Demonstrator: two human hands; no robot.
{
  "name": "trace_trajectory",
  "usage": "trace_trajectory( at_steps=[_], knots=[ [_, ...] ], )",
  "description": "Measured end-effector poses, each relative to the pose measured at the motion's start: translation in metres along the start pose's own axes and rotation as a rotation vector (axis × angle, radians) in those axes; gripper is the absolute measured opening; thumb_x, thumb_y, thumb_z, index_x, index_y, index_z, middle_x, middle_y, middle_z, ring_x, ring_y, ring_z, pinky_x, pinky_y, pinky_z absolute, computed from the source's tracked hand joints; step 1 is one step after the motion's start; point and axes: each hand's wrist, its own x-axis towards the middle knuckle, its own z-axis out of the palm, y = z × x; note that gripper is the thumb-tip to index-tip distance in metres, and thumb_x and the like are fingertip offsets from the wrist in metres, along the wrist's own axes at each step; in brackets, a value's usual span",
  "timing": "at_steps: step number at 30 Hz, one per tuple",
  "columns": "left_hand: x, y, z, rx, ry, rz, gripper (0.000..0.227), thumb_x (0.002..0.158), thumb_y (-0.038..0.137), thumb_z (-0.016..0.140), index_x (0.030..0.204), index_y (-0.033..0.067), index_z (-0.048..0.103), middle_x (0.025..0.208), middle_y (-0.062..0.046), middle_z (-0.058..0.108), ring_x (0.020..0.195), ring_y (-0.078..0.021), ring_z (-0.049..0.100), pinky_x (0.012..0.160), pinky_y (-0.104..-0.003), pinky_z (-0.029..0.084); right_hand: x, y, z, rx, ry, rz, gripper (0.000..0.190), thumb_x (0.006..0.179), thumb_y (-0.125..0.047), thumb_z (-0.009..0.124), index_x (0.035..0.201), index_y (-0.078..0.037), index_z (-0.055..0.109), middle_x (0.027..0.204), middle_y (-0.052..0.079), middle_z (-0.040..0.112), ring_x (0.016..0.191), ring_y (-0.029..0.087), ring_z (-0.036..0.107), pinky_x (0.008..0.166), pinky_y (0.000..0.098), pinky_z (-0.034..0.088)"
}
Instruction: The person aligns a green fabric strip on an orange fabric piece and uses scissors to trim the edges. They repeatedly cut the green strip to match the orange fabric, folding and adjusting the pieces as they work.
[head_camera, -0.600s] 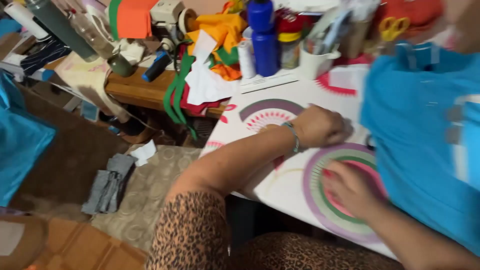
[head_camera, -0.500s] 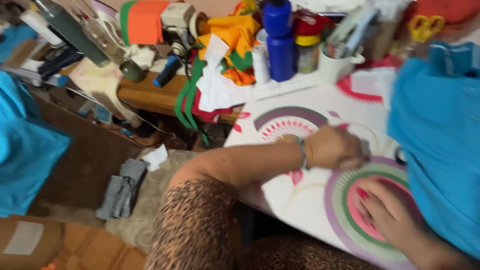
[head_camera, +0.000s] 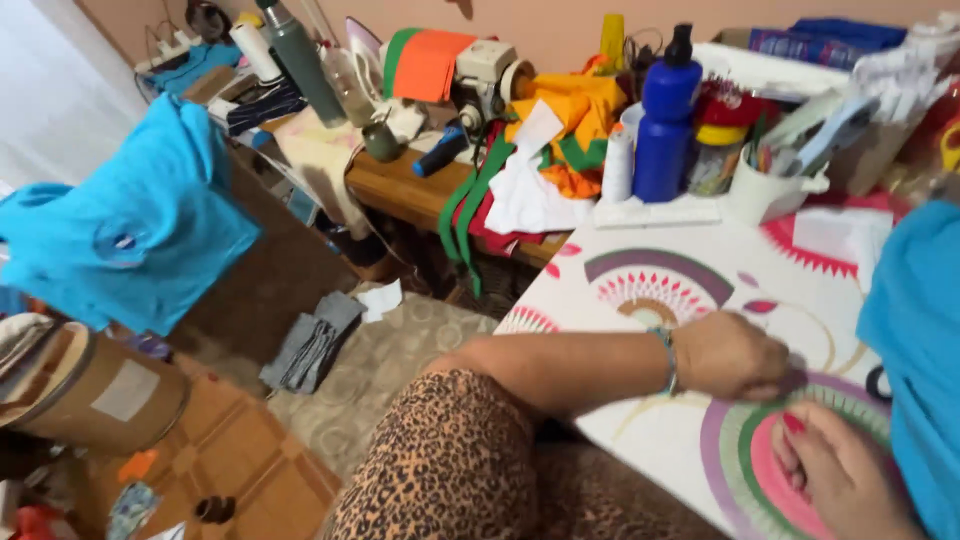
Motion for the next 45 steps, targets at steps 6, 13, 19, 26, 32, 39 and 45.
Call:
trace_trajectory(
  at_steps=[6,13,19,26,32,39,45],
  knots=[
    [0.004,-0.012,-0.022,0.012,0.035,-0.039,0.031,0.089,0.042,0.055,0.076,0.0172,0.068,0.074,-0.003,0.066,0.058,-0.0361,0.065,0.047,-0.054,0.043,-0.011,-0.040,0.009,-0.269,0.134,-0.071,0.033,0.104,-0.013,0.050,0.073,-0.002,0.052,0.055,0.013,0.054,0.051,0.025,0.051,0.054,0.0370,0.041],
    [-0.001,-0.020,-0.054,-0.011,0.160,-0.097,0.042,0.092,0.046,0.046,0.074,0.0143,0.066,0.071,-0.008,0.066,0.059,-0.0393,0.064,0.050,-0.055,0.045,0.027,-0.016,0.012,-0.028,0.178,0.036,0.038,0.116,-0.011,0.045,0.081,0.002,0.053,0.068,0.015,0.051,0.055,0.023,0.045,0.043,0.0342,0.032],
    [0.007,-0.022,-0.106,-0.078,0.220,-0.430,0.048,0.090,0.051,0.036,0.070,0.0164,0.063,0.081,-0.006,0.071,0.073,-0.0397,0.069,0.065,-0.054,0.051,0.102,-0.041,0.046,0.117,0.233,0.167,0.019,0.108,-0.006,0.039,0.093,0.004,0.046,0.073,0.024,0.051,0.052,0.035,0.044,0.044,0.0440,0.032],
    [-0.089,-0.251,-0.175,-0.791,0.792,-1.183,0.046,0.070,0.022,0.056,0.111,0.0099,0.071,0.100,-0.013,0.071,0.078,-0.0215,0.066,0.062,-0.033,0.052,0.126,-0.050,0.111,0.017,0.151,0.035,0.014,0.107,-0.001,0.046,0.094,0.001,0.053,0.074,0.016,0.058,0.061,0.026,0.052,0.059,0.0365,0.044],
    [-0.269,-0.490,-0.217,-0.571,1.003,-1.390,0.030,0.091,0.021,0.060,0.110,0.0216,0.036,0.072,-0.003,0.047,0.060,-0.0172,0.055,0.051,-0.031,0.046,0.131,-0.071,0.122,-0.344,0.078,0.201,0.020,0.096,-0.004,0.059,0.082,0.004,0.069,0.067,0.016,0.073,0.064,0.026,0.067,0.072,0.0347,0.049],
    [-0.233,-0.464,-0.291,-1.013,1.431,-1.473,0.072,0.090,0.056,0.050,0.127,-0.0058,0.057,0.098,-0.021,0.070,0.075,-0.0280,0.069,0.058,-0.036,0.059,0.133,-0.045,0.113,-0.552,0.090,0.224,0.034,0.097,-0.022,0.061,0.072,-0.002,0.071,0.061,0.009,0.079,0.064,0.023,0.070,0.074,0.0332,0.049],
    [-0.233,-0.468,-0.303,-0.729,1.337,-1.609,0.054,0.092,0.059,0.051,0.068,0.0145,0.034,0.055,0.003,0.022,0.046,-0.0129,0.018,0.047,-0.033,0.017,0.127,-0.073,0.128,-0.423,0.218,0.507,0.019,0.089,-0.009,0.069,0.087,0.005,0.081,0.071,0.019,0.081,0.075,0.028,0.070,0.078,0.0345,0.047]
  ],
)
